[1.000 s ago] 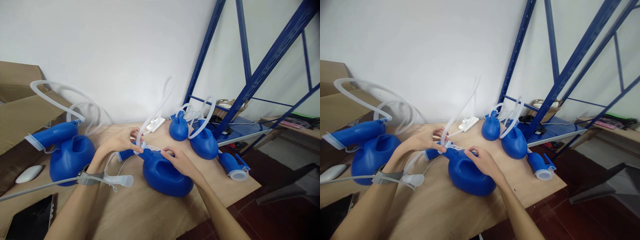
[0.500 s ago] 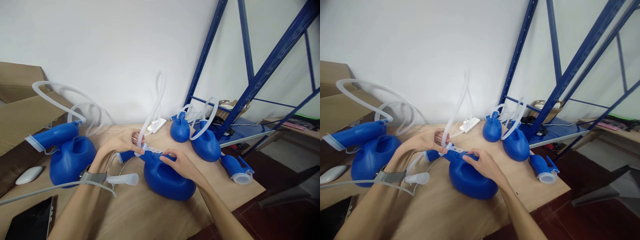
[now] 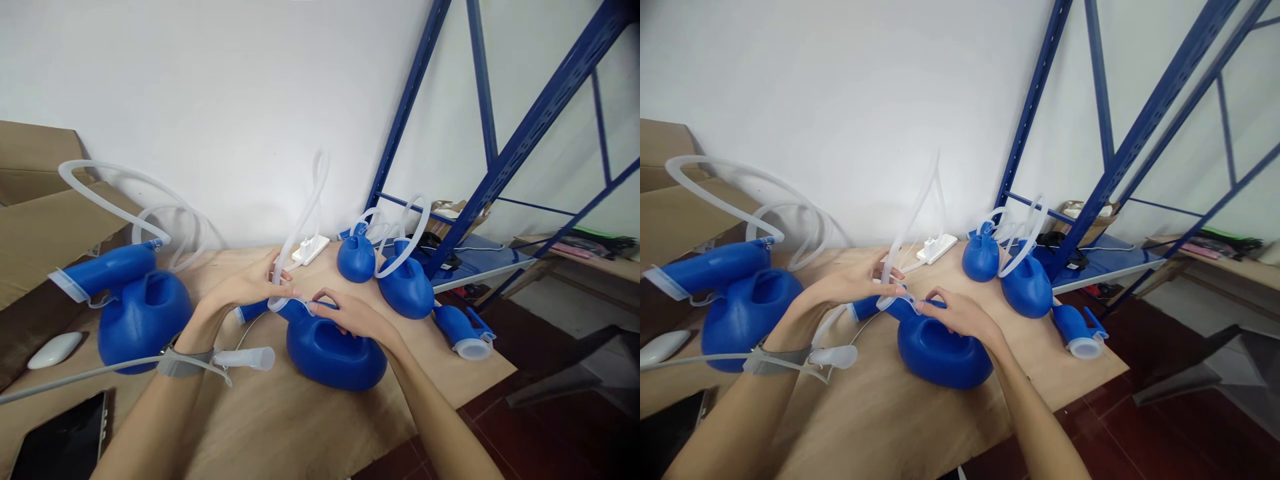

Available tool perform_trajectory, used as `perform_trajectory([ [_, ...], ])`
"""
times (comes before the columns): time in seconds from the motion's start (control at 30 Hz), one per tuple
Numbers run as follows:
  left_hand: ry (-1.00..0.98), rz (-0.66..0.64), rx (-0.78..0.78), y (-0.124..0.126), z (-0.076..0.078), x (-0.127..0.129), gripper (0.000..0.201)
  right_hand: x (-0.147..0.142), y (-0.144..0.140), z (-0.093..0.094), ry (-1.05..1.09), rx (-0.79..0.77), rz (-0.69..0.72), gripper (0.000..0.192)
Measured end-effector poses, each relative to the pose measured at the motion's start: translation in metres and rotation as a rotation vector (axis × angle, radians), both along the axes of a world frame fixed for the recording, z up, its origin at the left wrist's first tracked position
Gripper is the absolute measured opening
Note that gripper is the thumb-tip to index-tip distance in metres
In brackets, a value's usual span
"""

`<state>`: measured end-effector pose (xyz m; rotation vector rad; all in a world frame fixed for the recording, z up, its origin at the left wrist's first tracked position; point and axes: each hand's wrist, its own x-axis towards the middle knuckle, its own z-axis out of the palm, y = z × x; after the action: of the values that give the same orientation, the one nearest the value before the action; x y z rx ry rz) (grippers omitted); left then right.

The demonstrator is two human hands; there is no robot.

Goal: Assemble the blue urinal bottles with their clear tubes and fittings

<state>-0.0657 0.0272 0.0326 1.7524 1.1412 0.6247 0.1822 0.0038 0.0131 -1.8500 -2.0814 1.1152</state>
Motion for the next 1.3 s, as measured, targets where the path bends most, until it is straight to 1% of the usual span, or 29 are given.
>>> perform_trajectory([
  [0.1, 0.099, 0.079, 0.044, -0.005, -0.003, 0.014, 0.119, 0.001, 0.001, -0.007, 0.053, 0.135, -0.016, 0.082],
  [0.17, 0.194, 0.096, 0.076, -0.006, -0.008, 0.023, 0.136, 0.002, 0.002, -0.011, 0.062, 0.132, -0.011, 0.083],
  [0.23, 0.262, 0.113, 0.106, -0.008, -0.011, 0.030, 0.142, 0.002, 0.003, -0.014, 0.047, 0.122, -0.010, 0.083],
  [0.4, 0.358, 0.140, 0.193, -0.010, -0.014, 0.037, 0.130, -0.004, 0.006, -0.012, -0.023, 0.116, -0.036, 0.074],
  [0.57, 0.360, 0.119, 0.240, -0.006, -0.017, 0.034, 0.127, -0.009, 0.006, -0.004, -0.093, -0.045, -0.032, 0.091],
  [0.67, 0.353, 0.129, 0.262, -0.004, -0.019, 0.033, 0.126, -0.008, 0.007, -0.002, -0.097, -0.044, 0.002, 0.091],
  [0.77, 0.358, 0.139, 0.250, -0.003, -0.019, 0.033, 0.123, -0.007, 0.009, -0.002, -0.092, -0.050, 0.031, 0.092],
  [0.87, 0.313, 0.139, 0.226, -0.002, -0.020, 0.033, 0.120, -0.007, 0.009, 0.000, -0.102, -0.068, 0.034, 0.095],
  [1.0, 0.272, 0.126, 0.233, 0.000, -0.021, 0.033, 0.115, -0.010, 0.006, 0.006, -0.116, -0.090, 0.024, 0.095],
  [1.1, 0.294, 0.112, 0.242, -0.001, -0.020, 0.033, 0.115, -0.011, 0.005, 0.009, -0.116, -0.086, 0.029, 0.092],
  [1.2, 0.320, 0.136, 0.248, -0.002, -0.020, 0.033, 0.114, -0.010, 0.007, 0.007, -0.138, -0.083, 0.071, 0.089],
  [1.3, 0.348, 0.129, 0.247, -0.002, -0.021, 0.034, 0.124, -0.008, 0.011, 0.004, -0.157, -0.090, 0.087, 0.093],
])
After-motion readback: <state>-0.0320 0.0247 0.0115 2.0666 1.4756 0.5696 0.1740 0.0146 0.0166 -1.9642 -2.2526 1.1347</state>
